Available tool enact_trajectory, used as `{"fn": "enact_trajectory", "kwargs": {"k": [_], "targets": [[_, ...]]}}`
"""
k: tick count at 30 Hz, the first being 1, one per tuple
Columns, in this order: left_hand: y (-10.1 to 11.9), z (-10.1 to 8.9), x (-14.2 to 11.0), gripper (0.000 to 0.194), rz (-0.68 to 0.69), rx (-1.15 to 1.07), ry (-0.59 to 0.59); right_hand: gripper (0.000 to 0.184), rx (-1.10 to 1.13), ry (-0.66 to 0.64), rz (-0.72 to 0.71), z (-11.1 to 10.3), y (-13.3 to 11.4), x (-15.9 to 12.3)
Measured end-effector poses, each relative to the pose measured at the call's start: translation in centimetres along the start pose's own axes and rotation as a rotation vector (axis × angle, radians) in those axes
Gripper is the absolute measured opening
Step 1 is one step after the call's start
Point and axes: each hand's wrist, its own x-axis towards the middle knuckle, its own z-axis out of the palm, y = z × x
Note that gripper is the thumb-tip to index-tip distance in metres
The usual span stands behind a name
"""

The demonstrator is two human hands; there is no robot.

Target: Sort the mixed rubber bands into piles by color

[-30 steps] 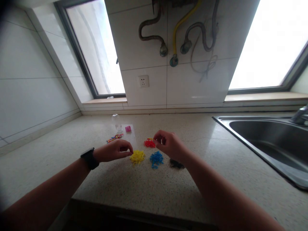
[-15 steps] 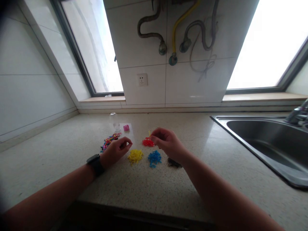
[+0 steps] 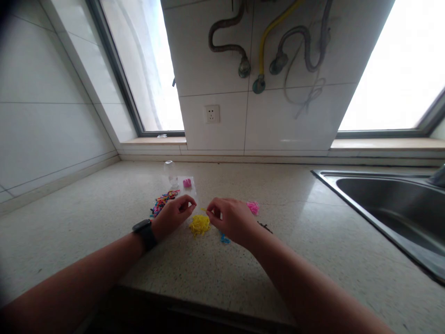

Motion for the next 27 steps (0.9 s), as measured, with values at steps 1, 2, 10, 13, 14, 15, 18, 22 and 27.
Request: {"fn": "enact_trajectory", "kwargs": {"k": [1, 2, 10, 13, 14, 15, 18, 22, 27], "targets": [[-0.1, 0.0, 0.1, 0.019, -0.003, -0.004, 0.006, 0.011, -0.098, -0.013, -0.015, 0.3, 0.0, 0.2], [-0.2, 0.1, 0.1, 0.019, -0.006, -0.007, 0.012, 0.011, -0.175, -0.024, -0.021, 0.6, 0.0, 0.4], [-0.5, 0.2, 0.4, 0.018, -0.012, -0.006, 0.032, 0.013, -0.435, -0.166, -0.071, 2.0, 0.2, 1.3], [-0.5, 0.2, 0.3, 0.018, -0.007, 0.006, 0.028, 0.018, -0.428, -0.12, -0.053, 1.3, 0.7, 1.1], [-0.5, 0.2, 0.2, 0.018, -0.004, 0.013, 0.025, 0.02, -0.42, -0.091, -0.041, 0.8, 1.0, 1.0], [-0.5, 0.1, 0.2, 0.018, -0.001, 0.02, 0.023, 0.021, -0.413, -0.061, -0.027, 0.3, 1.4, 0.9], [-0.4, 0.0, 0.0, 0.018, 0.012, 0.051, 0.013, 0.021, -0.403, 0.033, 0.052, -1.7, 3.1, 0.6], [-0.1, -0.3, -0.3, 0.017, 0.047, 0.108, -0.017, 0.021, -0.426, 0.156, 0.187, -4.1, 6.4, 0.3], [-0.2, -1.9, 0.1, 0.018, 0.07, 0.179, -0.023, 0.025, -0.379, 0.195, 0.353, -5.1, 11.2, 0.2]]}}
